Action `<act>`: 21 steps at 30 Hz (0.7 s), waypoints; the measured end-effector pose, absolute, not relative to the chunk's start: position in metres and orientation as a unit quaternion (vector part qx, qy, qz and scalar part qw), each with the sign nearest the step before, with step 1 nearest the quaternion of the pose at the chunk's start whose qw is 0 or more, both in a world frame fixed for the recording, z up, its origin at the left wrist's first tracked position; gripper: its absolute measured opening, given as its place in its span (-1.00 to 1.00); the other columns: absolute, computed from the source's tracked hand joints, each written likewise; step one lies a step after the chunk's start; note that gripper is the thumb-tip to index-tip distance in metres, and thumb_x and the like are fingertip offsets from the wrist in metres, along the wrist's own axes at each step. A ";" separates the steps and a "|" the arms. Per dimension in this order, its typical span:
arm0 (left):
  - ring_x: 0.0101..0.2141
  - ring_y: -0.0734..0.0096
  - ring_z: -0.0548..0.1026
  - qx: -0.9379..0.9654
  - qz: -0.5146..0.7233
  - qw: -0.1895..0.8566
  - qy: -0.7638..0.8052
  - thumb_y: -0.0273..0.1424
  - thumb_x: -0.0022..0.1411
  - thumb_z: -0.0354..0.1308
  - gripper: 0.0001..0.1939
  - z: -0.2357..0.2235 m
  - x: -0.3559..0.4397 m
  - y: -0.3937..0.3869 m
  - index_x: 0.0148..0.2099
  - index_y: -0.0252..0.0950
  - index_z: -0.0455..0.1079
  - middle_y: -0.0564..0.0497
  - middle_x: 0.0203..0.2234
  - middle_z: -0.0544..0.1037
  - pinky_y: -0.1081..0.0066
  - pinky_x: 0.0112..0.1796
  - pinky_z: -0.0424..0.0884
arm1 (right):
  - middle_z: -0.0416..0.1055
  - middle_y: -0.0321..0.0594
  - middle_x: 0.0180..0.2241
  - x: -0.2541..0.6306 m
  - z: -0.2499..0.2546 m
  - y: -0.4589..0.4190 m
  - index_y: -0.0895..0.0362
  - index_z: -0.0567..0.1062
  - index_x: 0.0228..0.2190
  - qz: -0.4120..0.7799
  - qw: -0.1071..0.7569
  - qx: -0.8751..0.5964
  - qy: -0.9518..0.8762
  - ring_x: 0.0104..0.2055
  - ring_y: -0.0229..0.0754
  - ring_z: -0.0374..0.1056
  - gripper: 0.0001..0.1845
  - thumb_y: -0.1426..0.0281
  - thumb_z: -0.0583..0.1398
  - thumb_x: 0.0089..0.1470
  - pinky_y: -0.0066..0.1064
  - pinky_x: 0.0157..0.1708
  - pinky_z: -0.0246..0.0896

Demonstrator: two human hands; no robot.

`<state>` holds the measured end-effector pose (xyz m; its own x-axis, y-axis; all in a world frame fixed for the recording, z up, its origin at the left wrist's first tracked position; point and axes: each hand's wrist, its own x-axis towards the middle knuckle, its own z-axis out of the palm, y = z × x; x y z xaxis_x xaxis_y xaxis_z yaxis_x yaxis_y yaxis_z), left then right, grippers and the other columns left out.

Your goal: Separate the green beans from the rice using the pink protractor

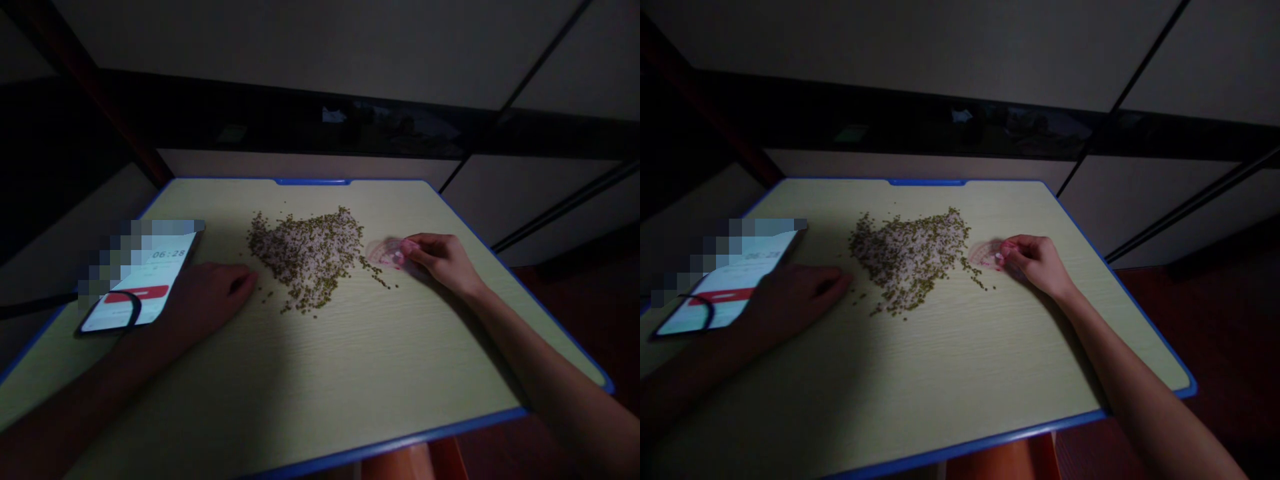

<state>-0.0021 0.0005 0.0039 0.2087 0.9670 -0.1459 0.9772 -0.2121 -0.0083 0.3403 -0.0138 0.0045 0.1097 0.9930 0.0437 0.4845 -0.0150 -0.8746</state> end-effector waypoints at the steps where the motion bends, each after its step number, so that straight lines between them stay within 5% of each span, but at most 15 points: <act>1: -0.40 0.20 0.37 0.775 -0.060 0.041 0.628 -0.05 0.12 -0.42 -0.47 0.004 -0.002 0.000 -0.46 -0.22 0.27 -0.08 -0.49 0.40 0.33 -0.39 0.07 | 0.43 -0.18 -0.59 0.340 0.005 -0.014 0.21 0.50 -0.52 0.324 0.391 -0.635 -0.583 -0.59 -0.28 0.24 -0.70 0.19 0.27 -0.15 -0.44 -0.62 0.03; 21: -0.37 0.17 0.38 0.777 -0.059 0.044 0.625 -0.08 0.16 -0.38 -0.48 0.005 0.000 0.001 -0.41 -0.23 0.32 -0.09 -0.45 0.44 0.32 -0.37 0.10 | 0.48 -0.14 -0.57 0.336 0.005 -0.015 0.20 0.53 -0.51 0.334 0.410 -0.632 -0.566 -0.57 -0.23 0.30 -0.70 0.18 0.30 -0.15 -0.43 -0.63 0.09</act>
